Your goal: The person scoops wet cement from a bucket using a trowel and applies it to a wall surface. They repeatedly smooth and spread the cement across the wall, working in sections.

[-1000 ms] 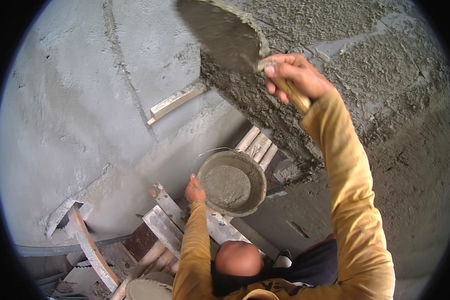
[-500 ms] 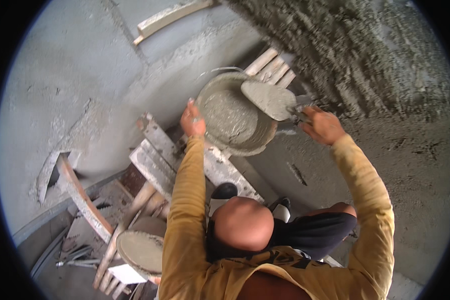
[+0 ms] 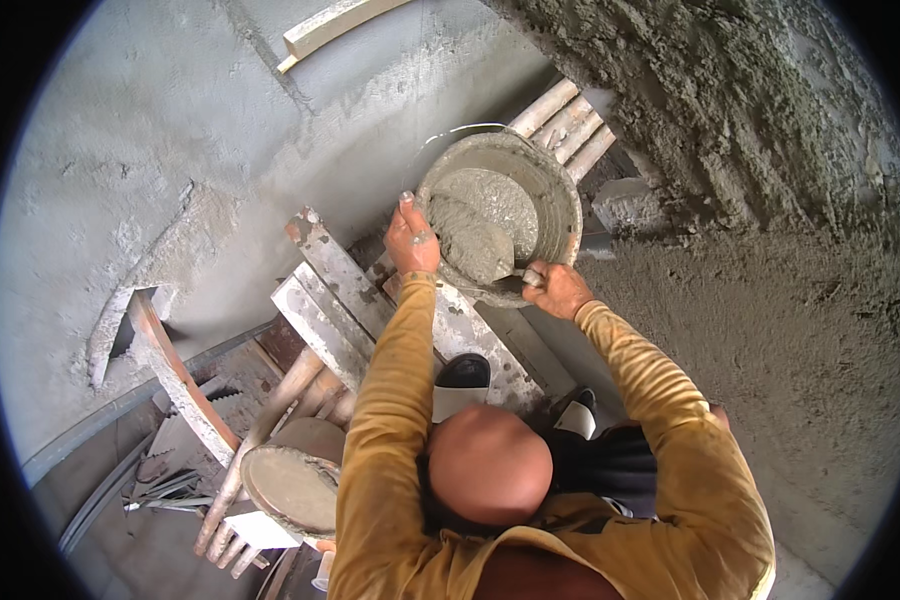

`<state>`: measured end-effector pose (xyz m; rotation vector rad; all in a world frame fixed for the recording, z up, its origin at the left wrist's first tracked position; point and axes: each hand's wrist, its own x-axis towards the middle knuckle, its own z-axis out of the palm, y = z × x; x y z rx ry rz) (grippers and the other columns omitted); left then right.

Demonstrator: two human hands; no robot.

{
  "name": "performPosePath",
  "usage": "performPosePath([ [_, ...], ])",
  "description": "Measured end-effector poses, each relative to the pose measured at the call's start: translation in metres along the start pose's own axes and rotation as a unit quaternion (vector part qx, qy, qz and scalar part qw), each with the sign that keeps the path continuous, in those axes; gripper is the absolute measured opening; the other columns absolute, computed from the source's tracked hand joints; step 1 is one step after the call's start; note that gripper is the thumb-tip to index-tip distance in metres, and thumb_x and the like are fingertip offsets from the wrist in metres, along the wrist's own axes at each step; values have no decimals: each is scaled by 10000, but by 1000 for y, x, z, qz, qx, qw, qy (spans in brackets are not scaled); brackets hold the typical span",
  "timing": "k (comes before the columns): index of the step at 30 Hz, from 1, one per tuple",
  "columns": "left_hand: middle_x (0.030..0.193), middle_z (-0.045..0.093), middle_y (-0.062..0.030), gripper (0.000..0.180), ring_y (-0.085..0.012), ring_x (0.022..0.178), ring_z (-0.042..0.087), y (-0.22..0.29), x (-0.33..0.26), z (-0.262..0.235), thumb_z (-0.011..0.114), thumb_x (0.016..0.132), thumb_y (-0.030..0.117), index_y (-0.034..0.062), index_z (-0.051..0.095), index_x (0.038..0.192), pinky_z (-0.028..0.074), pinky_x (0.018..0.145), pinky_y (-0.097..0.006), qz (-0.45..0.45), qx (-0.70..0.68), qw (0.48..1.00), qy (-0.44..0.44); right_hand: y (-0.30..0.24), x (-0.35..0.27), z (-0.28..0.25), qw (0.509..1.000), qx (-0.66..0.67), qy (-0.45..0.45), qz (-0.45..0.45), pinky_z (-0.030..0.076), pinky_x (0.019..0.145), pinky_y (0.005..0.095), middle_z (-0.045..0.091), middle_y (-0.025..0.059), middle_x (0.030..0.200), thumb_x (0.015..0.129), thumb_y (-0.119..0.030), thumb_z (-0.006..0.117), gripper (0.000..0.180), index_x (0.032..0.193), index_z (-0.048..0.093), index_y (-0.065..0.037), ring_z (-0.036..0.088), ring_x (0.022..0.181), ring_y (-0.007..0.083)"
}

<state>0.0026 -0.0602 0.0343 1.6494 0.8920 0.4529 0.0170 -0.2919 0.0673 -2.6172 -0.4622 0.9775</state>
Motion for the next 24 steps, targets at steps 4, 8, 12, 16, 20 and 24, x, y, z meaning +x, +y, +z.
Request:
performPosePath([
  [4,615,541,-184,574,-317,578,486,-25,21,1,371,968,434,-64,569,763,398,607,-430,23,19,1000,9,1,-10,-15,998,9,63,-21,490,817,445,648,235,941,779,-302,644,400,1085,600,-49,624,894,389],
  [8,825,618,-247,509,-382,762,580,-68,52,-1,356,981,391,-42,615,911,432,683,-440,154,40,987,36,1,-36,-62,985,-35,120,-122,496,730,473,650,214,892,773,-278,631,346,1024,603,-41,616,808,411],
  [12,856,610,-280,466,-458,840,559,-35,39,-5,375,970,359,-31,623,911,440,736,-462,97,112,988,-32,-37,-102,-148,964,-125,161,-170,500,663,470,646,191,835,781,-262,610,299,978,602,-38,620,746,398],
  [16,984,610,-258,405,-422,942,560,-54,32,-3,504,911,337,-44,572,1033,433,814,-448,126,96,987,-31,-91,-171,-227,930,-148,188,-279,497,620,443,625,184,774,789,-247,606,261,927,598,-26,621,718,378],
  [20,1221,535,-240,581,-357,1105,525,-125,49,-34,626,841,332,-51,449,1241,408,928,-404,242,74,967,-20,-137,-203,-283,876,-9,179,-448,468,562,411,602,154,727,798,-200,631,242,940,612,-5,606,642,341],
  [24,1274,482,-287,743,-381,1152,498,-16,-15,-28,677,798,386,-68,379,1305,394,972,-389,-74,39,995,-58,-139,-210,-316,918,223,84,-318,470,465,254,612,46,663,852,-227,621,233,989,658,-43,548,486,99],
])
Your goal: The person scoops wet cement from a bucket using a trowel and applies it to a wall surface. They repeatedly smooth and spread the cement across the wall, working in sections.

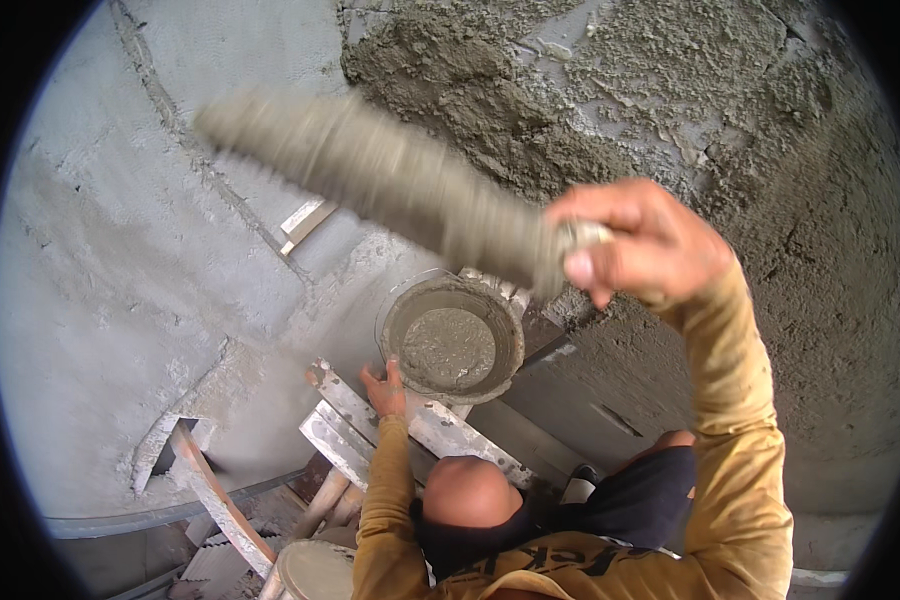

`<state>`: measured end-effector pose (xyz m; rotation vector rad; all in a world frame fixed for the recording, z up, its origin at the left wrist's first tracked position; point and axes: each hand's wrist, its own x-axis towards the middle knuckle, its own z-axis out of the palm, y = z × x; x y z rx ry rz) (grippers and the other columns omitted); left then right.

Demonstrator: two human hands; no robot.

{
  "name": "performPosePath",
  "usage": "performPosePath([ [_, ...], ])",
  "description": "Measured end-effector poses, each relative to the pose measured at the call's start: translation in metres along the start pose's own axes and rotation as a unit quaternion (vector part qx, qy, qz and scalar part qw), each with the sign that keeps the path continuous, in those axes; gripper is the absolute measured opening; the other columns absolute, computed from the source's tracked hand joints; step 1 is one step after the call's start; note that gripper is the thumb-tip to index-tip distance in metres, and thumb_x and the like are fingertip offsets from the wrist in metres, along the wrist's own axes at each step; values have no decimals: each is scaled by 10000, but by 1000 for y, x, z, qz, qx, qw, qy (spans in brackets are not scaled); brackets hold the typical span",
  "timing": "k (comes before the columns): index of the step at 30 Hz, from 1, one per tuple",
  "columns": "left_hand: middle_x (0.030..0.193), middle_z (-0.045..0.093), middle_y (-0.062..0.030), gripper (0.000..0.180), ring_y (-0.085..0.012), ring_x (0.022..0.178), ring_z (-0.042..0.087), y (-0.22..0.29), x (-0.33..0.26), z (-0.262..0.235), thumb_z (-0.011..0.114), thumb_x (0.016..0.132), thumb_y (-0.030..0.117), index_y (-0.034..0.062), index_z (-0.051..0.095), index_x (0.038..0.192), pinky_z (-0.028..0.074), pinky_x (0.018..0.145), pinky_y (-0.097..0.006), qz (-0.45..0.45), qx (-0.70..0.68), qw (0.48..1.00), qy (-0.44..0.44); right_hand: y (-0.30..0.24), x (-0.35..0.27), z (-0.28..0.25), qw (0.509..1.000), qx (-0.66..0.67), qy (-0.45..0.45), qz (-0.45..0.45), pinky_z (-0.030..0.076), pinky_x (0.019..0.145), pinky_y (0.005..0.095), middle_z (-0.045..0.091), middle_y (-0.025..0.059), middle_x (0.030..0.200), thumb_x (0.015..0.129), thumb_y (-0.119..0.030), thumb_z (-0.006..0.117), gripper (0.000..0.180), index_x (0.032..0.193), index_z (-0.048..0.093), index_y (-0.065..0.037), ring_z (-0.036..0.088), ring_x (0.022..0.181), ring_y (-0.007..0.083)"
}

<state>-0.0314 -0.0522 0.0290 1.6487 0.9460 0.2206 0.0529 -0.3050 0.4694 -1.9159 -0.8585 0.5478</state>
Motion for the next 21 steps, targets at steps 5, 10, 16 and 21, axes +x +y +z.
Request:
performPosePath([
  [5,1146,548,-289,703,-370,1041,551,5,1,10,682,796,412,-107,445,1207,422,898,-396,78,112,990,35,2,-42,-27,901,-57,402,151,520,776,295,579,146,1106,882,-276,614,334,1109,623,-32,585,929,173],
  [10,981,625,-275,636,-358,896,609,-33,48,14,684,789,403,-142,535,1081,455,802,-401,39,61,997,-28,31,-199,-44,924,-63,349,143,387,459,212,569,38,760,847,-190,601,254,1010,624,3,479,550,68],
  [16,939,648,-259,518,-333,850,616,-20,43,27,671,778,334,-139,591,975,464,790,-399,79,23,996,-16,125,-238,17,870,-67,302,385,385,505,244,556,13,671,760,-132,640,219,901,633,35,481,574,75],
  [21,809,661,-194,274,-282,726,605,35,13,61,645,749,180,-54,629,891,470,699,-386,164,30,986,-10,178,-242,40,886,-184,187,383,465,598,373,582,181,706,783,-228,624,297,941,596,22,587,621,301],
])
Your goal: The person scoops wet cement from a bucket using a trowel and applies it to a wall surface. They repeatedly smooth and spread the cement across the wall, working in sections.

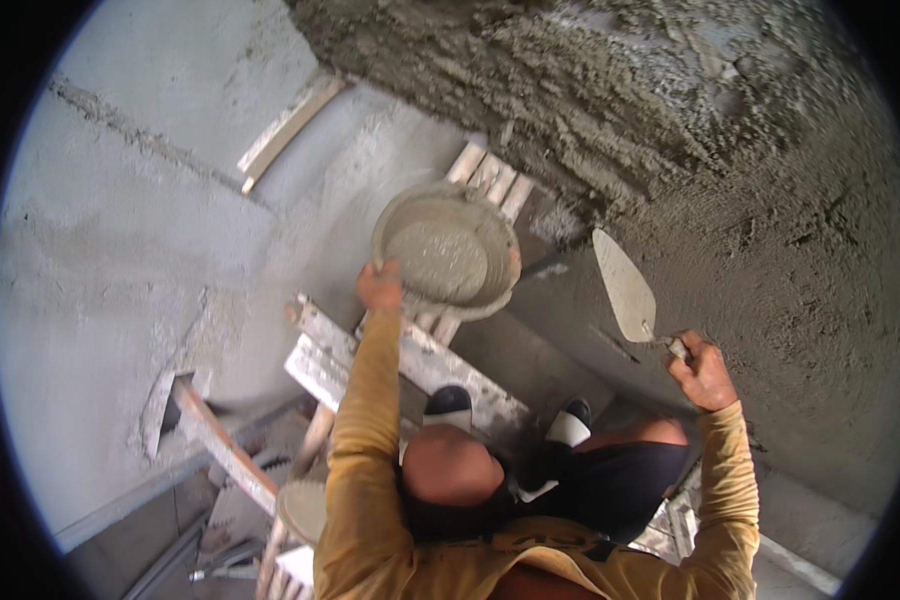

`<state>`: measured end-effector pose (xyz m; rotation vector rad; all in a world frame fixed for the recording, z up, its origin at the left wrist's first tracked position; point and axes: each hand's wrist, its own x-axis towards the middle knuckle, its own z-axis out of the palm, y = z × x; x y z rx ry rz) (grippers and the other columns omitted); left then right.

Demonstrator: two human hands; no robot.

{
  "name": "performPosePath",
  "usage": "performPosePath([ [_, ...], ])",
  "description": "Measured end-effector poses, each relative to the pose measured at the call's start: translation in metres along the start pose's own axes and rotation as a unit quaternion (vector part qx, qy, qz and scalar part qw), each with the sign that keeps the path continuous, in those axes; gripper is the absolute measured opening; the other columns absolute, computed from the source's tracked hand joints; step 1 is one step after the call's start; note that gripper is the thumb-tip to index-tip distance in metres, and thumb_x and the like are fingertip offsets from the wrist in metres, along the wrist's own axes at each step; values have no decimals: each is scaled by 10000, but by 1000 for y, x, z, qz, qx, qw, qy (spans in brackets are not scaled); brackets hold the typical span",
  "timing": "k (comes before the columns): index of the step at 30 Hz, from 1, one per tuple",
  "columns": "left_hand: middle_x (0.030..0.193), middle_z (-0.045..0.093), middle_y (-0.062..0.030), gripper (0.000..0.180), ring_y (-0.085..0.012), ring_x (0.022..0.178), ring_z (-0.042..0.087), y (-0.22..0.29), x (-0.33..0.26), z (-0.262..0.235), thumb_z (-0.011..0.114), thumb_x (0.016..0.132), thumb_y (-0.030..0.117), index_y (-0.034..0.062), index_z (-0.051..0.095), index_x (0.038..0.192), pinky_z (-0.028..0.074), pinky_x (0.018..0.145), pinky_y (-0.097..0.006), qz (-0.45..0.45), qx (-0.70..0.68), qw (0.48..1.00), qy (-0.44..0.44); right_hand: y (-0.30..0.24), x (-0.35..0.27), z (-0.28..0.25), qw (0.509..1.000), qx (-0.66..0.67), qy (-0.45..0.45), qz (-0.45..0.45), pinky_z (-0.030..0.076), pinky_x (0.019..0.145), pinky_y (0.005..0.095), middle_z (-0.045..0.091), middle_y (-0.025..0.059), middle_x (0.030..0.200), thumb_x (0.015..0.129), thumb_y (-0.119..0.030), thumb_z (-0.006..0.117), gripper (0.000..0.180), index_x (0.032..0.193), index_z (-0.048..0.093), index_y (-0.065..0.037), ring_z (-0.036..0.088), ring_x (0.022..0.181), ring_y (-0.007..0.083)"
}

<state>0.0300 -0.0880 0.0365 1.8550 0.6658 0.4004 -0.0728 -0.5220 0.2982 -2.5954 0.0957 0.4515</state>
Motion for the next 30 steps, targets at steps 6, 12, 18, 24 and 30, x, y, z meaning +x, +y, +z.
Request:
performPosePath([
  [6,596,543,-121,202,-137,582,455,103,-37,-49,626,716,126,-27,507,659,432,561,-340,-68,45,996,-36,-43,5,-5,993,-91,-52,-63,478,710,466,627,216,895,786,-280,631,325,996,584,-35,606,839,415],
  [12,586,505,-31,145,-81,602,421,241,-89,-161,599,727,34,-25,484,664,401,526,-277,-140,-29,989,-48,-131,33,4,950,-223,-145,-164,524,698,447,655,166,958,791,-299,650,342,1051,561,-94,650,826,350],
  [18,588,478,-5,169,-55,611,410,347,-138,-222,606,746,48,-21,481,657,390,508,-262,-200,-26,978,-51,-226,25,28,854,-369,-286,-228,533,762,404,676,98,996,837,-183,540,279,1095,581,-82,661,930,271],
  [24,590,408,72,249,-19,564,362,365,-185,-267,611,769,25,58,430,601,285,465,-221,-216,-100,971,39,-229,-27,-15,891,-124,-411,-146,473,875,454,635,209,1046,767,-344,615,416,1116,607,-118,610,971,366],
  [30,701,537,37,68,-50,613,446,381,-210,-269,621,757,42,29,555,751,370,546,-217,-249,-116,953,126,-233,-42,-71,919,-117,-289,-243,497,821,446,627,170,1093,776,-374,610,423,1119,609,-125,626,915,362],
])
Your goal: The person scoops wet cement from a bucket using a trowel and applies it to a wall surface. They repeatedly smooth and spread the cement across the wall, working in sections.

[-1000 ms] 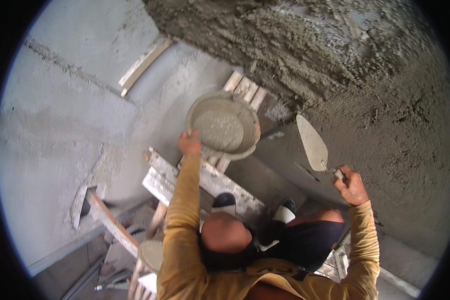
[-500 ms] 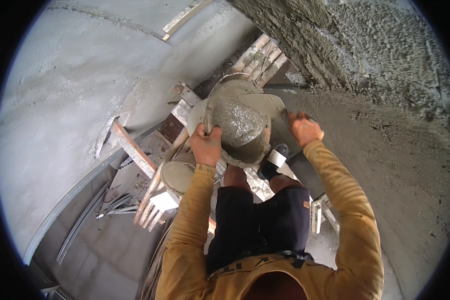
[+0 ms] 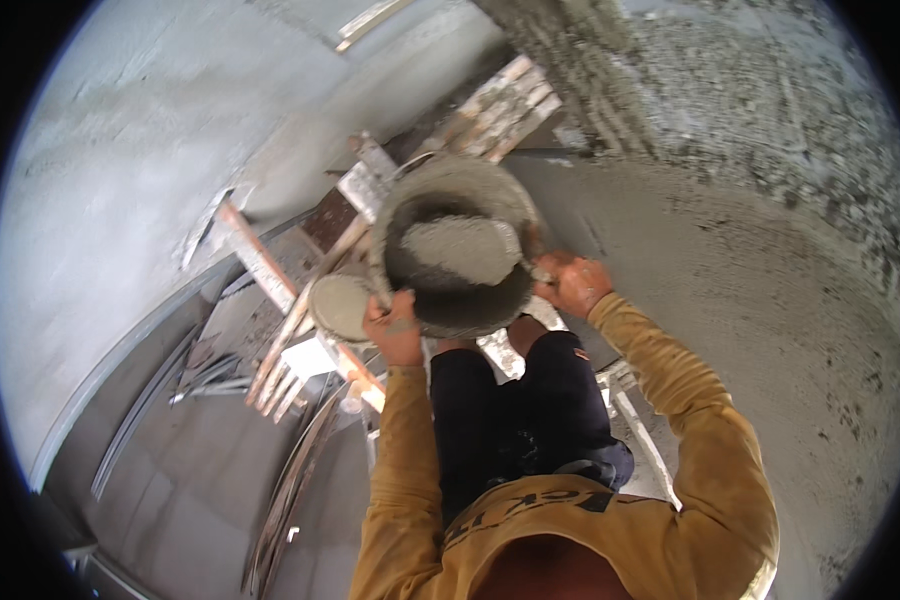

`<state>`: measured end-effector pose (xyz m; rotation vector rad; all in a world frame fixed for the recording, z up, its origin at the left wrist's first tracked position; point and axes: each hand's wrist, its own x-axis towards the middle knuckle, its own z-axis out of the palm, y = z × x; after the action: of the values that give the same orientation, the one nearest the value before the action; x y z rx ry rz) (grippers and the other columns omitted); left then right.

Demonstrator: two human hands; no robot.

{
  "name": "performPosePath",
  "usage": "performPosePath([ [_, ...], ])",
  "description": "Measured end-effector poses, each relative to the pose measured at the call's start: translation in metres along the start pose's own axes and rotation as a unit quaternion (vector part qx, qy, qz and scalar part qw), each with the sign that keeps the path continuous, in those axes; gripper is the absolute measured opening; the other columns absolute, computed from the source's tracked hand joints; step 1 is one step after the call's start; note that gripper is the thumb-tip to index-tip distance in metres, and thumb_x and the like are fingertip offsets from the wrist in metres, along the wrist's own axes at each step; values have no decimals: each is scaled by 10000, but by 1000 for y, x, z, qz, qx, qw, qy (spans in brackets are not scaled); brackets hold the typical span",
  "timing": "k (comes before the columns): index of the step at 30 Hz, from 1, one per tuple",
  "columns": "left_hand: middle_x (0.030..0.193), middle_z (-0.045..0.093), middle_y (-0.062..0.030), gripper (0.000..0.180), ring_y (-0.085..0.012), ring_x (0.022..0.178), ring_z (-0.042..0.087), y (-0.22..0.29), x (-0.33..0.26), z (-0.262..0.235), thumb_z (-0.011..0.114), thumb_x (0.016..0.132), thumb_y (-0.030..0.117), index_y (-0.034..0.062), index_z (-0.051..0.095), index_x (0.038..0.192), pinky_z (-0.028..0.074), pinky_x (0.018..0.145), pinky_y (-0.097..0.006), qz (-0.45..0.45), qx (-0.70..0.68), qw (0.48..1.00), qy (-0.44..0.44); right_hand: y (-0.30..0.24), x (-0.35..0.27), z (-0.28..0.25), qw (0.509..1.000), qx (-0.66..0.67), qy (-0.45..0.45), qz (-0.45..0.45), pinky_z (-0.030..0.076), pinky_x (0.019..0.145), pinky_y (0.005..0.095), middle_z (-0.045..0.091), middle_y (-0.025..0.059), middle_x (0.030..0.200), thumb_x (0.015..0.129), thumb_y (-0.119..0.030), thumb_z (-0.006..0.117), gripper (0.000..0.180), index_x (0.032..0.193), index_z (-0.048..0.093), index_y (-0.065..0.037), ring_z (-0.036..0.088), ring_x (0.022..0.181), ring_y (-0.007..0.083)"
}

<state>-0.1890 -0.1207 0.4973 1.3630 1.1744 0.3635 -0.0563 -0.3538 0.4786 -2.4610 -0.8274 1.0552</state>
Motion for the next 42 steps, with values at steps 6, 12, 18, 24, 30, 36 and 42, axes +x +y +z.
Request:
performPosePath([
  [6,738,557,13,43,-67,648,467,-16,-19,-2,583,788,39,5,556,787,401,585,-221,-7,-82,993,82,-44,-42,-68,992,80,-31,-92,520,738,426,638,175,978,756,-296,627,394,1078,618,-69,646,825,333],
  [12,676,514,14,96,-69,600,432,-24,-24,-11,585,759,68,1,526,725,362,537,-232,-28,-42,996,76,49,-66,-92,790,579,-106,172,542,597,286,667,91,848,828,-210,684,364,1131,606,-24,630,686,155],
  [18,602,435,35,171,-66,558,365,0,-45,-36,599,757,74,17,473,657,306,485,-257,-32,53,996,61,36,-208,-219,914,280,181,232,473,572,298,599,37,732,872,-257,563,349,1091,590,13,524,606,129],
  [24,611,394,47,275,-64,579,354,40,-71,-27,630,752,59,56,393,614,295,482,-263,49,115,992,-5,-4,-217,-193,987,2,112,112,505,674,389,642,126,793,828,-262,595,357,1097,593,-27,635,731,318],
  [30,618,450,54,144,-32,580,383,82,-114,-14,635,764,42,42,512,687,314,494,-230,14,70,994,-87,-16,-108,-108,959,-245,-106,100,508,817,408,677,133,940,838,-216,530,252,1011,630,-64,654,907,292],
  [36,610,442,51,194,-35,586,377,114,-126,-8,611,775,10,31,462,653,334,500,-231,60,30,993,-100,-70,-84,-72,996,-36,-36,67,493,816,447,646,163,1035,825,-276,591,332,1078,591,-61,621,944,346],
  [42,660,475,60,142,-38,618,403,113,-95,-11,594,773,-10,39,497,683,338,526,-228,13,-72,996,-50,-64,-103,-81,998,-37,23,55,494,811,446,620,168,1095,811,-305,613,394,1137,588,-87,616,931,369],
])
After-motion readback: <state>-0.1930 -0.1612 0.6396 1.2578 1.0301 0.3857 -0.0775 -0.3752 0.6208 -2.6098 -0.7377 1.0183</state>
